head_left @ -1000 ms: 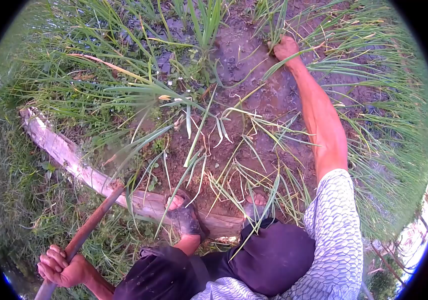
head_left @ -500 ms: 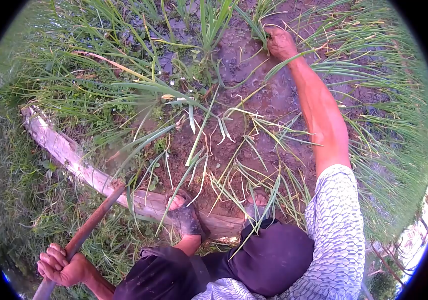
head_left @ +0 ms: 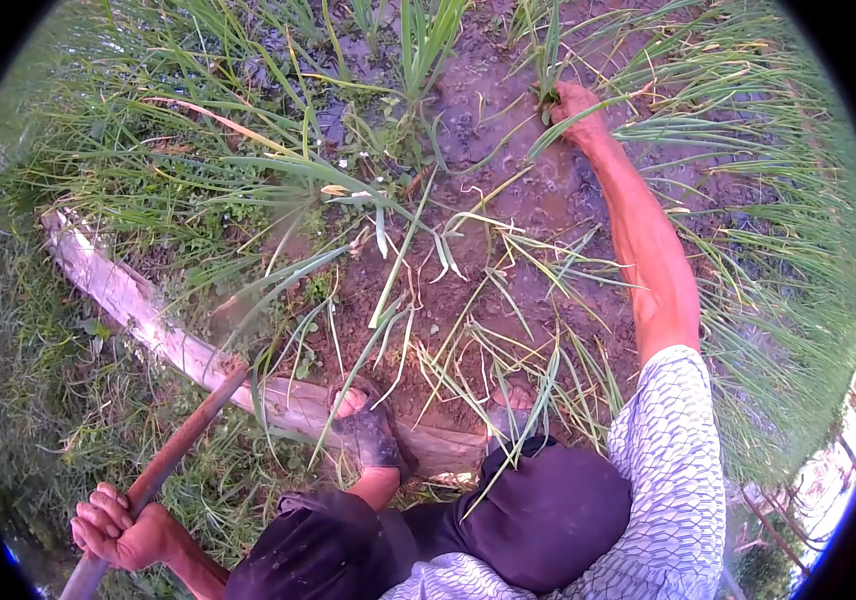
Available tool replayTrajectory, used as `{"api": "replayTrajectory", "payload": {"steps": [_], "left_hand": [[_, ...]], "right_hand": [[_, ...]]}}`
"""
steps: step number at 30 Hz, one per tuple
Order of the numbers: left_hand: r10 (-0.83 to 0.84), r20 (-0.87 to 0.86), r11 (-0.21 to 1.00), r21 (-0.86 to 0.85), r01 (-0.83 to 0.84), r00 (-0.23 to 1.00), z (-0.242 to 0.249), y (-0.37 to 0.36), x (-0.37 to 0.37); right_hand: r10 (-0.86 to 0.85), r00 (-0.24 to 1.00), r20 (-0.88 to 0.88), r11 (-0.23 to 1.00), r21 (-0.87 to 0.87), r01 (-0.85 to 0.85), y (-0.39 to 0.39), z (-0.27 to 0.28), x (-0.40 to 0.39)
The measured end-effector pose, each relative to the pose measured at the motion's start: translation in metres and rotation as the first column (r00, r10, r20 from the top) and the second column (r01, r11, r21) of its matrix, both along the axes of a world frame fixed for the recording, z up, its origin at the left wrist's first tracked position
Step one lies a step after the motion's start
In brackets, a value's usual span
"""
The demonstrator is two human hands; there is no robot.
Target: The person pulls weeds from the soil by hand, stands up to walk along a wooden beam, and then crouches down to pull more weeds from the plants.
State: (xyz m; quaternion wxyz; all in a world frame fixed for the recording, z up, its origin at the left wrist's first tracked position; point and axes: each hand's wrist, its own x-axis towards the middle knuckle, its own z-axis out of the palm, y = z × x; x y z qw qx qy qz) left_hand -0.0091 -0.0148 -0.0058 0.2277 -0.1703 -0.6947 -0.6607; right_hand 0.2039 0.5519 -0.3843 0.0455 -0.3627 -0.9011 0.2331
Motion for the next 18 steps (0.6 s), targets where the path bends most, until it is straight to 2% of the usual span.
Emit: {"api": "replayTrajectory", "payload": {"steps": [3, 6, 7, 8, 9, 10, 13, 14, 16, 17, 18], "left_hand": [[0.006, 0.002, 1.000, -0.007, -0.006, 1.000, -0.001, 0.001, 0.001], [0.007, -0.001, 1.000, -0.005, -0.007, 1.000, 0.000, 0.002, 0.000], [-0.002, 0.001, 1.000, -0.004, 0.002, 1.000, 0.000, 0.001, 0.000], [-0.009, 0.004, 1.000, -0.003, 0.009, 1.000, 0.000, 0.000, 0.000], [-0.006, 0.004, 1.000, -0.003, 0.006, 1.000, 0.000, 0.000, -0.001], [-0.002, 0.005, 1.000, -0.004, 0.002, 1.000, 0.000, -0.001, -0.001], [-0.003, -0.008, 1.000, -0.014, 0.003, 1.000, -0.001, -0.007, -0.003], [-0.006, -0.015, 1.000, -0.020, 0.006, 1.000, -0.001, -0.003, -0.003], [0.035, -0.001, 0.999, -0.020, -0.035, 0.999, -0.001, 0.001, 0.000], [0.052, 0.006, 0.998, -0.021, -0.052, 0.999, 0.000, 0.003, 0.001], [0.021, 0.015, 1.000, -0.015, -0.021, 1.000, 0.000, 0.002, 0.001]], "right_hand": [[0.136, 0.991, -0.015, 0.972, 0.196, -0.130, -0.006, 0.009, -0.001], [0.144, 0.971, -0.192, 0.968, 0.232, -0.098, -0.006, 0.001, 0.003], [-0.083, 0.947, -0.310, 0.997, -0.025, 0.079, -0.003, -0.004, 0.007], [-0.323, 0.875, -0.360, 0.930, -0.294, 0.222, 0.001, -0.009, 0.012], [-0.552, 0.762, -0.338, 0.774, -0.548, 0.318, 0.003, -0.012, 0.015], [-0.672, 0.628, -0.393, 0.682, -0.660, 0.316, -0.011, 0.007, 0.016], [-0.787, 0.553, -0.275, 0.508, -0.797, 0.326, -0.033, 0.027, 0.024], [-0.732, 0.659, -0.173, 0.536, -0.743, 0.401, -0.045, 0.037, 0.026], [-0.523, 0.845, -0.110, 0.740, -0.552, 0.385, -0.061, 0.042, 0.021], [-0.411, 0.910, -0.053, 0.824, -0.449, 0.346, -0.065, 0.041, 0.021], [-0.471, 0.879, -0.068, 0.787, -0.482, 0.385, -0.059, 0.032, 0.021]]}}
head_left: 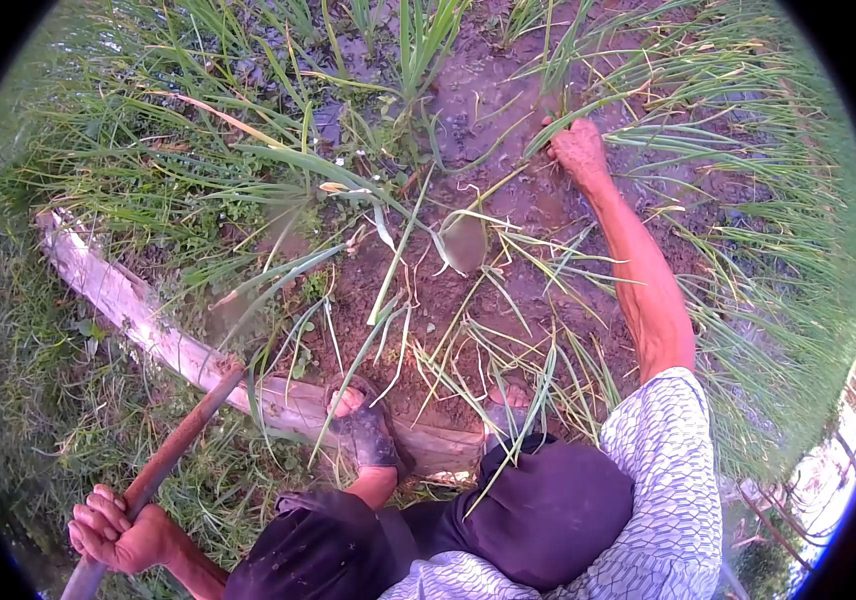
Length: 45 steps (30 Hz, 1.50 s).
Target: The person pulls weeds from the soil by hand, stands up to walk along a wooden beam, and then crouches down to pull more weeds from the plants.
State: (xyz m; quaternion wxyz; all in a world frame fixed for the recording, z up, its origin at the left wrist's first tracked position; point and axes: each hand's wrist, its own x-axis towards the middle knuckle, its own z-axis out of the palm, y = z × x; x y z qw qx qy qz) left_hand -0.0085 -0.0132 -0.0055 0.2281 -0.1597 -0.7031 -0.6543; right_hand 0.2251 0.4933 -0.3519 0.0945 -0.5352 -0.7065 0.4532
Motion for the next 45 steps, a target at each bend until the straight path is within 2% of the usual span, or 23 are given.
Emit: {"api": "replayTrajectory", "payload": {"steps": [3, 4, 7, 8, 11, 14, 15, 16, 18, 19, 20, 22, 23, 25, 28, 30, 32, 37, 39, 42, 45], "left_hand": [[-0.036, -0.009, 0.999, 0.018, 0.036, 0.999, 0.000, -0.002, 0.000], [-0.015, -0.024, 1.000, 0.019, 0.016, 1.000, -0.001, 0.004, 0.000], [-0.049, -0.013, 0.999, 0.019, 0.049, 0.999, -0.001, -0.002, 0.000], [-0.075, -0.003, 0.997, 0.019, 0.075, 0.997, 0.000, -0.002, 0.000], [-0.037, -0.017, 0.999, 0.000, 0.037, 0.999, 0.000, -0.001, 0.000], [-0.147, -0.010, 0.988, 0.055, 0.147, 0.989, -0.002, -0.005, -0.002], [-0.118, -0.018, 0.992, 0.048, 0.119, 0.993, -0.001, -0.005, -0.002], [-0.087, -0.027, 0.995, 0.048, 0.089, 0.996, -0.002, -0.003, -0.001], [-0.045, -0.032, 0.998, 0.039, 0.046, 0.998, -0.003, -0.001, -0.001], [-0.051, -0.023, 0.998, 0.041, 0.052, 0.998, -0.003, -0.004, -0.001], [-0.062, -0.017, 0.997, 0.043, 0.062, 0.998, -0.003, -0.007, -0.002], [-0.050, -0.011, 0.998, 0.040, 0.050, 0.999, -0.003, -0.006, -0.003], [-0.022, -0.014, 0.999, 0.036, 0.023, 1.000, -0.003, -0.004, -0.002], [-0.016, -0.017, 0.999, 0.033, 0.017, 1.000, -0.002, 0.000, 0.000], [-0.063, -0.016, 0.998, 0.027, 0.063, 0.998, -0.001, 0.004, 0.001], [-0.051, -0.018, 0.998, 0.023, 0.051, 0.999, -0.001, 0.004, 0.001], [-0.033, -0.024, 0.999, 0.022, 0.033, 0.999, -0.002, 0.003, 0.000], [-0.011, -0.040, 1.000, 0.015, 0.012, 0.999, -0.004, 0.002, -0.001], [-0.061, -0.032, 0.997, 0.038, 0.063, 0.998, -0.003, -0.001, -0.001], [-0.067, -0.032, 0.997, 0.047, 0.068, 0.997, -0.003, 0.000, -0.001], [-0.021, -0.039, 1.000, 0.022, 0.022, 0.999, -0.003, 0.005, 0.001]], "right_hand": [[-0.006, 1.000, -0.019, 0.891, 0.454, 0.014, 0.029, -0.016, -0.013], [-0.038, 0.999, -0.021, 0.946, 0.320, 0.043, 0.042, -0.020, -0.022], [0.185, 0.978, 0.095, 0.859, 0.467, -0.208, 0.072, -0.029, -0.040], [0.212, 0.933, 0.292, 0.767, 0.542, -0.344, 0.076, -0.028, -0.047], [0.286, 0.914, 0.289, 0.712, 0.574, -0.405, 0.074, -0.028, -0.053], [0.209, 0.960, 0.187, 0.740, 0.611, -0.280, 0.073, -0.041, -0.045], [0.190, 0.968, 0.162, 0.735, 0.631, -0.250, 0.072, -0.043, -0.045], [-0.011, 0.998, 0.059, 0.976, 0.216, -0.002, 0.060, -0.026, -0.042], [-0.114, 0.990, -0.089, 0.985, -0.141, 0.100, 0.039, -0.010, -0.022], [-0.184, 0.972, -0.145, 0.938, -0.323, 0.130, 0.029, -0.004, -0.012], [-0.006, 0.992, -0.125, 0.966, -0.258, -0.027, 0.016, 0.011, -0.010], [0.333, 0.941, -0.056, 0.930, -0.144, -0.338, -0.012, 0.046, -0.022], [0.407, 0.912, -0.058, 0.914, 0.034, -0.405, -0.021, 0.045, -0.033], [0.544, 0.839, -0.023, 0.777, 0.389, -0.494, -0.028, 0.044, -0.060], [0.564, 0.825, 0.027, 0.634, 0.627, -0.453, -0.010, 0.014, -0.108], [0.440, 0.871, 0.217, 0.682, 0.551, -0.481, -0.003, 0.001, -0.127], [0.350, 0.862, 0.366, 0.713, 0.492, -0.499, -0.001, -0.011, -0.138], [0.289, 0.870, 0.401, 0.770, 0.442, -0.460, -0.017, -0.003, -0.148], [0.295, 0.863, 0.410, 0.775, 0.425, -0.467, -0.016, 0.002, -0.151], [0.343, 0.817, 0.463, 0.733, 0.413, -0.541, -0.015, 0.004, -0.153], [0.440, 0.806, 0.396, 0.714, 0.390, -0.581, -0.009, -0.002, -0.150]]}}
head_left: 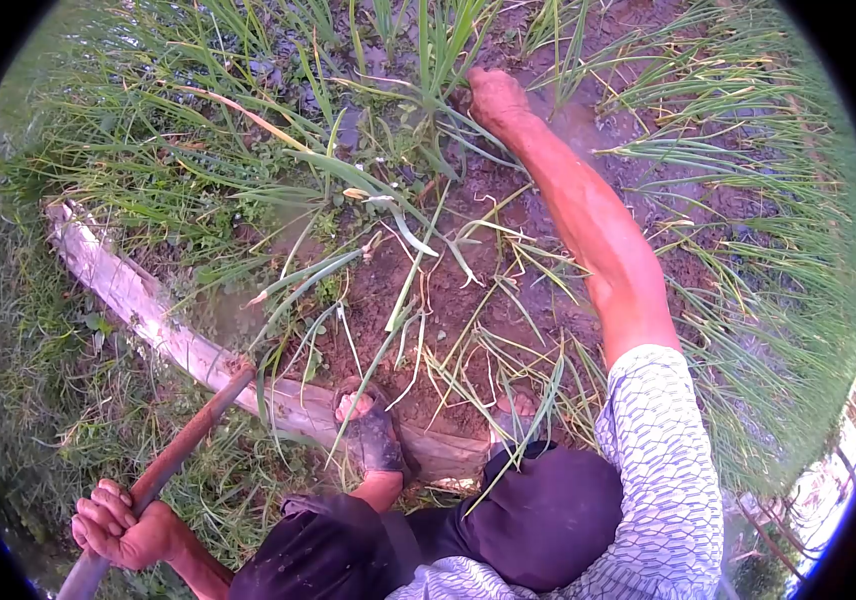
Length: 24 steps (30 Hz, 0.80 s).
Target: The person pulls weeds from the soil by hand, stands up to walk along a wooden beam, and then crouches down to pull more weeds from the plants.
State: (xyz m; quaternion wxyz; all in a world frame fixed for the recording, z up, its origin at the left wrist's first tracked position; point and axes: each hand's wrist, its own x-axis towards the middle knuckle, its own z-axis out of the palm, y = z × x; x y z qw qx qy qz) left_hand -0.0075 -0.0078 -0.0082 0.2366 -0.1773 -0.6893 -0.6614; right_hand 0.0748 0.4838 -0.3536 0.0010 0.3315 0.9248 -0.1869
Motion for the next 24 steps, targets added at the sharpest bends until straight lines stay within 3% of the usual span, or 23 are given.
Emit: {"api": "replayTrajectory", "payload": {"steps": [3, 5, 8, 10, 12, 14, 15, 18, 19, 22, 24], "left_hand": [[0.012, 0.001, 1.000, 0.001, -0.012, 1.000, -0.001, 0.000, -0.001], [0.015, 0.000, 1.000, 0.000, -0.015, 1.000, 0.000, -0.002, -0.001], [0.034, -0.001, 0.999, 0.001, -0.034, 0.999, -0.002, -0.001, -0.001], [0.069, -0.001, 0.998, 0.004, -0.069, 0.998, -0.001, -0.002, -0.002], [0.047, 0.000, 0.999, 0.016, -0.047, 0.999, -0.001, 0.000, -0.001], [0.036, 0.000, 0.999, 0.012, -0.036, 0.999, 0.001, 0.001, 0.000], [0.039, -0.002, 0.999, 0.010, -0.039, 0.999, 0.001, 0.002, 0.000], [0.044, -0.006, 0.999, 0.007, -0.044, 0.999, 0.000, 0.002, -0.001], [0.045, -0.007, 0.999, 0.010, -0.045, 0.999, -0.001, 0.003, -0.001], [0.035, 0.008, 0.999, 0.012, -0.035, 0.999, 0.000, 0.000, -0.001], [0.032, 0.016, 0.999, 0.014, -0.032, 0.999, -0.001, -0.001, -0.001]], "right_hand": [[-0.057, 0.978, -0.203, 0.966, -0.258, 0.003, 0.013, -0.011, 0.024], [0.031, 0.976, -0.218, 0.986, -0.153, -0.066, 0.011, 0.027, 0.038], [-0.058, 0.997, -0.049, 0.950, -0.310, 0.040, 0.020, 0.046, 0.068], [-0.038, 0.982, -0.187, 0.943, -0.333, -0.027, 0.024, 0.011, 0.077], [0.031, 0.971, -0.238, 0.966, -0.242, -0.090, 0.029, -0.012, 0.077], [0.134, 0.976, -0.174, 0.988, -0.054, -0.146, 0.013, -0.011, 0.062], [0.024, 0.986, -0.162, 0.978, -0.202, -0.057, 0.005, -0.009, 0.060], [0.106, 0.990, -0.096, 0.994, 0.015, -0.105, 0.011, -0.028, 0.053], [0.123, 0.968, -0.218, 0.989, -0.049, -0.137, 0.012, -0.021, 0.057], [0.140, 0.989, 0.035, 0.974, -0.183, -0.132, 0.018, 0.009, 0.061], [0.189, 0.980, 0.067, 0.968, -0.177, -0.175, 0.023, 0.002, 0.072]]}}
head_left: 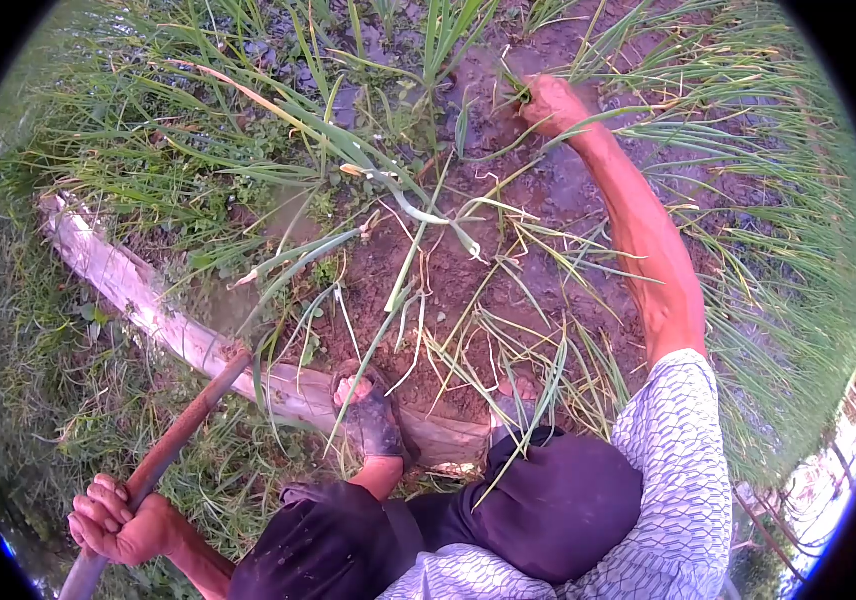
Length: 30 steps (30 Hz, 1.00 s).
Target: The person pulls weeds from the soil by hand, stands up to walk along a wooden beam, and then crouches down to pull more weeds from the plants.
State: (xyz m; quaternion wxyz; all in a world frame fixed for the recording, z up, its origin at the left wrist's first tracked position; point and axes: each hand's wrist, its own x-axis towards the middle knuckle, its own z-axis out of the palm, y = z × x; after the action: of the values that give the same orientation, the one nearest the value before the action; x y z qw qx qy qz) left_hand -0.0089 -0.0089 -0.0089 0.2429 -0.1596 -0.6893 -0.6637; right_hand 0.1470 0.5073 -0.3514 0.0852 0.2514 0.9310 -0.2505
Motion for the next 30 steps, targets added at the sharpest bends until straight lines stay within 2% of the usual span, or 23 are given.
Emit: {"api": "replayTrajectory", "payload": {"steps": [2, 3, 6, 8, 9, 12, 13, 16, 17, 20, 21, 24, 26, 28, 29, 30], "left_hand": [[0.002, -0.001, 1.000, -0.002, -0.002, 1.000, 0.001, 0.000, 0.000], [0.000, 0.004, 1.000, 0.000, 0.000, 1.000, 0.002, -0.001, 0.000], [-0.024, 0.015, 1.000, 0.014, 0.024, 1.000, 0.002, -0.003, -0.001], [-0.037, 0.006, 0.999, 0.002, 0.037, 0.999, 0.001, -0.006, -0.001], [0.028, -0.003, 0.999, -0.022, -0.028, 1.000, 0.002, 0.001, 0.000], [0.028, -0.012, 0.999, -0.016, -0.028, 1.000, 0.001, 0.000, -0.002], [0.034, 0.007, 0.999, 0.005, -0.034, 0.999, 0.001, 0.001, -0.001], [0.010, -0.009, 1.000, -0.003, -0.010, 1.000, 0.001, 0.005, 0.002], [0.010, -0.012, 1.000, 0.006, -0.010, 1.000, 0.002, 0.005, 0.001], [0.009, -0.010, 1.000, 0.030, -0.008, 1.000, 0.002, 0.004, 0.000], [-0.006, 0.011, 0.999, 0.053, 0.006, 1.000, 0.003, 0.006, 0.002], [-0.011, 0.032, 0.998, 0.062, 0.009, 0.999, 0.004, 0.003, 0.001], [0.006, 0.037, 0.999, 0.049, -0.008, 0.999, 0.007, 0.010, 0.008], [-0.035, 0.051, 0.998, 0.048, 0.032, 0.998, 0.010, 0.017, 0.016], [-0.050, 0.061, 0.997, 0.057, 0.047, 0.997, 0.008, 0.010, 0.012], [-0.034, 0.051, 0.999, 0.022, 0.033, 0.998, 0.010, 0.015, 0.016]], "right_hand": [[0.028, 0.997, 0.073, 0.999, -0.028, -0.026, -0.007, 0.015, 0.011], [-0.008, 0.992, 0.127, 0.990, -0.139, 0.026, -0.022, 0.046, 0.011], [-0.025, 0.992, 0.126, 0.999, 0.047, 0.019, -0.029, 0.004, 0.012], [-0.069, 0.986, 0.152, 0.997, 0.038, 0.064, -0.032, 0.012, 0.011], [-0.090, 0.982, 0.165, 0.996, 0.030, 0.086, -0.033, 0.012, 0.015], [-0.243, 0.956, -0.162, 0.969, -0.091, 0.231, -0.032, 0.016, 0.040], [-0.348, 0.921, -0.173, 0.933, -0.165, 0.321, -0.035, 0.024, 0.049], [-0.513, 0.847, -0.136, 0.851, -0.204, 0.483, -0.030, 0.004, 0.078], [-0.543, 0.805, -0.238, 0.839, -0.187, 0.511, -0.035, 0.000, 0.088], [-0.578, 0.799, -0.165, 0.795, -0.336, 0.505, -0.055, 0.024, 0.113], [-0.600, 0.793, -0.107, 0.742, -0.446, 0.501, -0.065, 0.041, 0.122], [-0.616, 0.787, 0.040, 0.663, -0.512, 0.545, -0.096, 0.092, 0.155], [-0.666, 0.741, 0.087, 0.513, -0.667, 0.540, -0.117, 0.108, 0.200], [-0.678, 0.687, 0.262, 0.395, -0.658, 0.641, -0.142, 0.158, 0.252], [-0.701, 0.627, 0.338, 0.282, -0.677, 0.680, -0.160, 0.176, 0.288], [-0.673, 0.622, 0.401, 0.246, -0.672, 0.699, -0.179, 0.191, 0.332]]}}
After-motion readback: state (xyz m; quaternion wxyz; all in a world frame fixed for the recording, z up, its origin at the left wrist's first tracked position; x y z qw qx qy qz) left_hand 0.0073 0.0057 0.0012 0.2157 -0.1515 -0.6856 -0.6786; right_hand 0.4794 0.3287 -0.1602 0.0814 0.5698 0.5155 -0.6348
